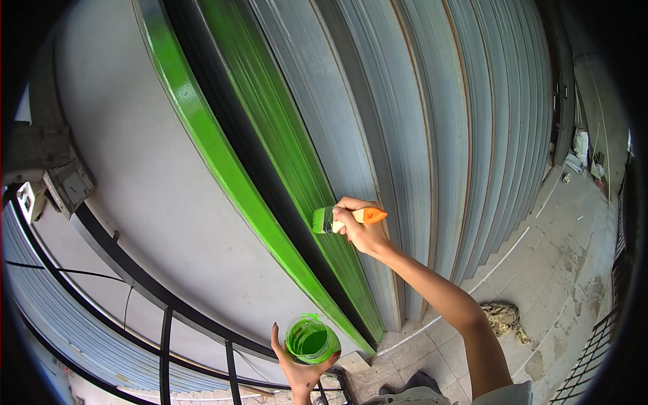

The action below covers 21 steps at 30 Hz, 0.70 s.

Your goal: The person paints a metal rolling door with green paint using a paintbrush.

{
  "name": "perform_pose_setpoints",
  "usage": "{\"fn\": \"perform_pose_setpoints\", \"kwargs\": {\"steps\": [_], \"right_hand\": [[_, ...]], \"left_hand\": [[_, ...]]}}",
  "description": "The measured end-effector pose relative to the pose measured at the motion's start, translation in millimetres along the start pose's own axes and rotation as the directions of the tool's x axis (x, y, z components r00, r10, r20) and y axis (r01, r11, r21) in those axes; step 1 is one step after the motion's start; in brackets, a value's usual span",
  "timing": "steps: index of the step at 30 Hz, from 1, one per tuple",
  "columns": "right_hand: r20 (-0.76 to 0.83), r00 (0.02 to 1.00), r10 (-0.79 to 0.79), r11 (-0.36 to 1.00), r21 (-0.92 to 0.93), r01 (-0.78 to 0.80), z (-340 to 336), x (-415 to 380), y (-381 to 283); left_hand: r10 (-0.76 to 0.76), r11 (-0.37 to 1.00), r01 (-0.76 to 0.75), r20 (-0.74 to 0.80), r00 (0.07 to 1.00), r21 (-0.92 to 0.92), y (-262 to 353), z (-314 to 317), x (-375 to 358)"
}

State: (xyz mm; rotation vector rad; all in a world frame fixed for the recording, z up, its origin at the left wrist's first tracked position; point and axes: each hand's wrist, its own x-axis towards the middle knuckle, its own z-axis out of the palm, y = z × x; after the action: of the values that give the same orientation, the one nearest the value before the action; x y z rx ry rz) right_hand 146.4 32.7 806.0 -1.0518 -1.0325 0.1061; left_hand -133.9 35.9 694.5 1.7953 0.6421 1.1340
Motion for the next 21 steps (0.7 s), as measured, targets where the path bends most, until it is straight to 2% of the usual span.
{"fn": "perform_pose_setpoints", "kwargs": {"steps": [2,3,4,6,7,9,13,14,16,19,21], "right_hand": [[0.032,0.971,-0.238,0.961,-0.134,0.24,10.1,20.2,-28.7],[0.048,0.921,-0.385,0.915,-0.107,0.388,17.5,37.2,-41.5],[0.125,0.869,-0.478,0.841,-0.22,0.494,20.3,50.3,-68.3],[0.172,0.708,-0.685,0.626,-0.357,0.693,28.4,83.0,-97.5],[0.119,0.612,-0.782,0.556,-0.311,0.771,34.0,99.8,-110.3],[0.092,0.424,-0.901,0.37,-0.346,0.862,40.4,123.0,-130.1],[0.39,0.429,-0.815,0.261,-0.415,0.872,32.1,99.0,-103.9],[0.481,0.467,-0.742,0.275,-0.417,0.866,25.1,84.3,-90.9],[0.634,0.463,-0.619,0.26,-0.391,0.883,14.1,51.2,-76.5],[0.678,0.43,-0.597,0.278,-0.328,0.903,16.7,56.8,-74.9],[0.597,0.414,-0.687,0.271,-0.318,0.908,24.8,89.8,-92.0]], "left_hand": [[0.005,1.0,-0.005,0.001,1.0,-0.009,-3.5,-2.2,-1.2],[0.005,1.0,-0.005,-0.001,1.0,-0.005,-4.1,-3.0,-2.9],[0.006,1.0,-0.006,-0.008,1.0,-0.002,-4.3,-3.8,-4.4],[0.011,1.0,-0.011,-0.021,1.0,-0.004,-5.3,-5.6,-5.4],[0.011,1.0,-0.012,-0.026,1.0,-0.008,-4.4,-6.4,-6.9],[0.007,1.0,-0.007,-0.038,0.999,0.003,-4.6,-8.3,-10.6],[0.026,0.998,-0.022,-0.067,0.997,0.064,-4.9,-15.4,-15.9],[0.035,0.997,-0.031,-0.074,0.997,0.064,-5.2,-17.5,-17.0],[0.05,0.996,-0.043,-0.093,0.994,0.083,-8.8,-21.3,-18.8],[0.021,0.992,-0.009,-0.093,0.995,0.124,-5.7,-22.8,-18.8],[0.02,0.994,-0.011,-0.085,0.996,0.11,-6.1,-21.1,-18.3]]}}
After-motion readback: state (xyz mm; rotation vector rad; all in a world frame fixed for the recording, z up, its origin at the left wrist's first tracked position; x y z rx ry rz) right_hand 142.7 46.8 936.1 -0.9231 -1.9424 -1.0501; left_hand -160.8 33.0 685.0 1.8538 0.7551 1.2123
